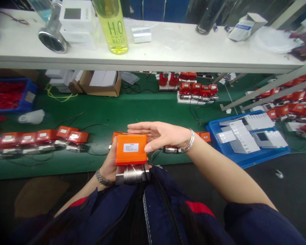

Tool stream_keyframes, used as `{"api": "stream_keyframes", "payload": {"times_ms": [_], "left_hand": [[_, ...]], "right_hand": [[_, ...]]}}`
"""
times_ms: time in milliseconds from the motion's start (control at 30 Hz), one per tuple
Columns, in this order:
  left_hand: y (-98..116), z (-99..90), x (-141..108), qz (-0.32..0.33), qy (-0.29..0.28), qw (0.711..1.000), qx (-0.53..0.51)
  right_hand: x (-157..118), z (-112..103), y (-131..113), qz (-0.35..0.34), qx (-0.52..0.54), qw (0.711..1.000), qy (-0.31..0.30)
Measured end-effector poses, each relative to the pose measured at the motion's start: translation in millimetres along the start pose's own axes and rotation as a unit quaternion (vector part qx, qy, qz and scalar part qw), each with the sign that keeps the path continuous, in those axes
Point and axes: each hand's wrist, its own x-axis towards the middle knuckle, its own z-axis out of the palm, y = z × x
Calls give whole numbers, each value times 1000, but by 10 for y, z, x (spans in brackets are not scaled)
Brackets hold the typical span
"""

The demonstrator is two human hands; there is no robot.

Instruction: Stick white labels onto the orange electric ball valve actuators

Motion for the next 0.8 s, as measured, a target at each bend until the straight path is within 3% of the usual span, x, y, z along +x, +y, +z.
{"api": "stream_keyframes", "payload": {"times_ms": [267, 400, 533, 600, 667, 800], "left_hand": [[-29, -27, 24, 37, 46, 998, 0], [-28, -80, 11, 37, 67, 997, 0], [-10, -157, 2, 50, 65, 997, -5], [-27, -240, 6, 63, 74, 995, -6], [-65, -382, 16, 78, 98, 992, 11], [-159, -835, -9, 159, 163, 966, 124]], "right_hand": [[233, 272, 157, -5, -188, 972, 137], [372, 302, 261, 14, -89, 965, 246], [398, 317, 397, -14, 18, 972, 232], [413, 341, 545, -32, -20, 974, 226], [470, 356, 765, -39, -60, 963, 258], [729, 365, 1299, -18, -80, 937, 340]]}}
